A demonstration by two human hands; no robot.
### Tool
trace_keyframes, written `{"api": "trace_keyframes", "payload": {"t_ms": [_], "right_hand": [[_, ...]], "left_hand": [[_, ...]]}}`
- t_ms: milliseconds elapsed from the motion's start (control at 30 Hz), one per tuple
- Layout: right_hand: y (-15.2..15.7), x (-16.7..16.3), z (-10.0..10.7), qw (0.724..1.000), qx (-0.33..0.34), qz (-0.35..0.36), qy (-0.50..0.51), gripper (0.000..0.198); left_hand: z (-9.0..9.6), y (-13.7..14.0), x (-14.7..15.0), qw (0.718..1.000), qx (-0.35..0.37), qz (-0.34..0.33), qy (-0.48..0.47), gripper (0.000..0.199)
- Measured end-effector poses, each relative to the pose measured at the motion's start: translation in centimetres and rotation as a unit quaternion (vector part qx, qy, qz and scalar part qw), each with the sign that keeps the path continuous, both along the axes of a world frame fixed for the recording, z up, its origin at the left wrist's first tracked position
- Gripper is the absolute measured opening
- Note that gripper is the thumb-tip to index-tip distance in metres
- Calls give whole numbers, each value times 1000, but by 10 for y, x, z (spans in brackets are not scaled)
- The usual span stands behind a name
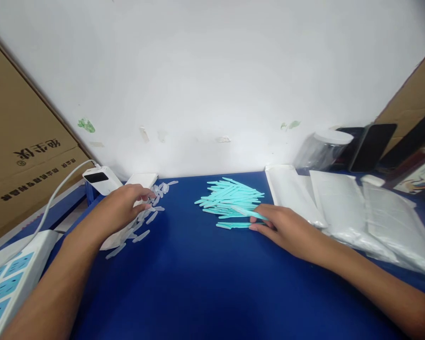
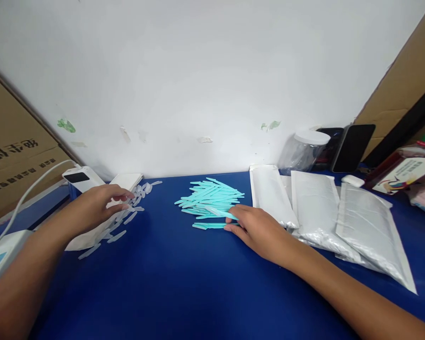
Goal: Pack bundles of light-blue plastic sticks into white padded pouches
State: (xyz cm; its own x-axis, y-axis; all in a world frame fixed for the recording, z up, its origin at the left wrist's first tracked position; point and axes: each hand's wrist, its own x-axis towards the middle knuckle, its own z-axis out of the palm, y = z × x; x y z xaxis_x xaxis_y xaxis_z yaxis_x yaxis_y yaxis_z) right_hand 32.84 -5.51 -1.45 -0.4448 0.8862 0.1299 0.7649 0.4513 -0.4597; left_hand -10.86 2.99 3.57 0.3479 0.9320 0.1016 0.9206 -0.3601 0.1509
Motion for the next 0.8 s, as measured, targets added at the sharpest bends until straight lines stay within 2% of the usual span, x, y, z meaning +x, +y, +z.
{"api": "trace_keyframes", "payload": {"t_ms": [133, 267, 367, 600, 700, 800], "right_hand": [[1, 4, 3, 1000, -15, -2, 23, 24], [3, 8, 4, 998, 31, -18, 43, 25], [3, 11, 6, 996, 56, -26, 67, 24], [4, 11, 9, 993, 57, -37, 95, 30], [4, 10, 10, 991, 39, -54, 115, 30], [3, 9, 12, 984, -13, -59, 165, 26]], "left_hand": [[-9, 6, -9, 999, -34, 15, -10, 33], [-17, 6, 5, 999, -44, -7, -11, 26], [-19, 6, 17, 999, -33, -28, -21, 27], [-27, 7, 25, 998, -27, -41, -43, 30], [-33, 5, 28, 996, -17, -66, -56, 28], [-36, -1, 40, 994, -26, -86, -65, 28]]}}
